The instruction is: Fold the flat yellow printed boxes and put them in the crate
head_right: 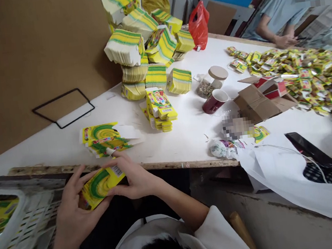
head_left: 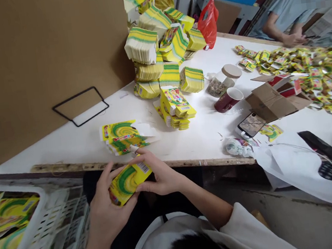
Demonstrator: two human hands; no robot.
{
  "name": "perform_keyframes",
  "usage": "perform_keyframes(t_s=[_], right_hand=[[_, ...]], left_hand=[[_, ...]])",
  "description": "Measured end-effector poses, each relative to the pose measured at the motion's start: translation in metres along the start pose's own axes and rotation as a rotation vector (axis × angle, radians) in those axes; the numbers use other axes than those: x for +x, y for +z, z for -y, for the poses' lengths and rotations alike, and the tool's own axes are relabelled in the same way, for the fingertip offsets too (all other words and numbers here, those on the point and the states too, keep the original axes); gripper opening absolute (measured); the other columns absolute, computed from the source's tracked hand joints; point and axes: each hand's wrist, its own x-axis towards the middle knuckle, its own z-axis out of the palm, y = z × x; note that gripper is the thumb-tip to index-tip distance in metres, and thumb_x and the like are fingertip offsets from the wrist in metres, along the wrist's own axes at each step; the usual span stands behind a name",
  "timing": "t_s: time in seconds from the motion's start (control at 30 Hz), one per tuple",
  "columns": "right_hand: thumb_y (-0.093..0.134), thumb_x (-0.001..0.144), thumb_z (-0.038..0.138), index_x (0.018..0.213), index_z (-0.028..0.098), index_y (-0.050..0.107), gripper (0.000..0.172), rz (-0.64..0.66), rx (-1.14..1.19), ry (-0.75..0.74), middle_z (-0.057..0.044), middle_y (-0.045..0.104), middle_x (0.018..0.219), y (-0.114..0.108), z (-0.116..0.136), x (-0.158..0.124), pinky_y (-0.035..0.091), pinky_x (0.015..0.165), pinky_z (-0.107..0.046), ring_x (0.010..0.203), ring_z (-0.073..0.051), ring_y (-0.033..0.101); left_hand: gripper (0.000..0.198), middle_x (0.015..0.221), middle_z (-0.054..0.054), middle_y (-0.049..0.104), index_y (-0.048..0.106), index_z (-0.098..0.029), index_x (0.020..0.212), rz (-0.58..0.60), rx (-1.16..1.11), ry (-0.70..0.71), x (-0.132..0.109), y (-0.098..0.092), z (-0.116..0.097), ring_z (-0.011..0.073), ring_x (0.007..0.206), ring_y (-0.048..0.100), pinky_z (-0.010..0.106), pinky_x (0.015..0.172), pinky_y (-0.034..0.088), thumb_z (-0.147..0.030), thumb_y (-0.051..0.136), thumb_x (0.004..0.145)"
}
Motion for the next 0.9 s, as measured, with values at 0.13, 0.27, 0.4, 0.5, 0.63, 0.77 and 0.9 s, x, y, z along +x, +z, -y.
perform_keyframes(t_s=[0.13, 0.27, 0.4, 0.5, 0.63, 0.77, 0.9], right_hand=[[0.062, 0.093, 0.042, 0.142, 0.018, 0.043, 0.058, -0.093, 0.106, 0.067, -0.016, 0.049, 0.145, 0.016, 0.003, -0.005, 0.036, 0.117, -0.04, 0.138, -0.023, 0.047], [0.05, 0.094, 0.021, 0.136, 0.018, 0.048, 0.042, -0.157, -0.034, 0.066, -0.015, 0.054, 0.138, 0.031, 0.002, 0.0, 0.037, 0.117, -0.043, 0.134, -0.022, 0.048], [0.068, 0.088, 0.037, 0.148, 0.015, 0.035, 0.073, -0.201, 0.011, 0.113, -0.02, 0.045, 0.15, 0.035, 0.0, 0.007, 0.044, 0.111, -0.042, 0.133, -0.025, 0.05], [0.059, 0.095, 0.043, 0.15, 0.013, 0.039, 0.066, -0.205, -0.022, 0.199, -0.02, 0.056, 0.142, 0.036, 0.0, 0.01, 0.048, 0.106, -0.041, 0.123, -0.025, 0.059], [0.04, 0.103, 0.038, 0.151, 0.011, 0.044, 0.055, -0.151, -0.124, 0.301, -0.016, 0.072, 0.118, 0.042, -0.002, 0.011, 0.053, 0.093, -0.037, 0.098, -0.022, 0.07], [0.037, 0.104, 0.036, 0.149, 0.009, 0.046, 0.054, -0.16, -0.165, 0.276, -0.017, 0.073, 0.115, 0.05, -0.008, 0.014, 0.053, 0.091, -0.036, 0.096, -0.022, 0.071], [0.046, 0.101, 0.042, 0.153, 0.011, 0.04, 0.061, -0.108, -0.084, 0.212, -0.018, 0.065, 0.132, 0.041, -0.009, 0.019, 0.05, 0.101, -0.036, 0.116, -0.023, 0.065]], left_hand=[[0.095, 0.126, 0.012, 0.068, 0.028, -0.026, 0.156, 0.019, -0.097, -0.108, -0.011, 0.01, 0.0, 0.0265, 0.113, 0.068, 0.04, 0.092, 0.059, -0.044, 0.079, 0.079], [0.098, 0.121, 0.011, 0.069, 0.029, -0.027, 0.157, -0.034, -0.069, -0.129, -0.018, 0.012, 0.011, 0.0277, 0.108, 0.069, 0.043, 0.09, 0.059, -0.048, 0.08, 0.077], [0.096, 0.12, 0.012, 0.069, 0.031, -0.023, 0.156, -0.107, -0.011, -0.094, -0.017, 0.005, 0.014, 0.0272, 0.103, 0.071, 0.04, 0.084, 0.06, -0.05, 0.08, 0.077], [0.095, 0.119, 0.012, 0.071, 0.031, -0.023, 0.156, -0.153, 0.063, -0.031, -0.013, 0.003, 0.01, 0.0268, 0.105, 0.071, 0.038, 0.085, 0.06, -0.045, 0.08, 0.079], [0.092, 0.119, 0.013, 0.072, 0.033, -0.022, 0.156, -0.186, 0.189, 0.037, -0.012, 0.007, 0.01, 0.029, 0.106, 0.071, 0.042, 0.091, 0.059, -0.04, 0.081, 0.079], [0.09, 0.12, 0.016, 0.071, 0.036, -0.02, 0.155, -0.2, 0.244, 0.048, -0.014, 0.015, 0.013, 0.0316, 0.106, 0.071, 0.046, 0.091, 0.059, -0.04, 0.081, 0.079], [0.091, 0.121, 0.014, 0.07, 0.042, -0.021, 0.151, -0.251, 0.149, -0.095, -0.013, 0.003, 0.021, 0.0324, 0.106, 0.071, 0.048, 0.091, 0.06, -0.044, 0.084, 0.074]])
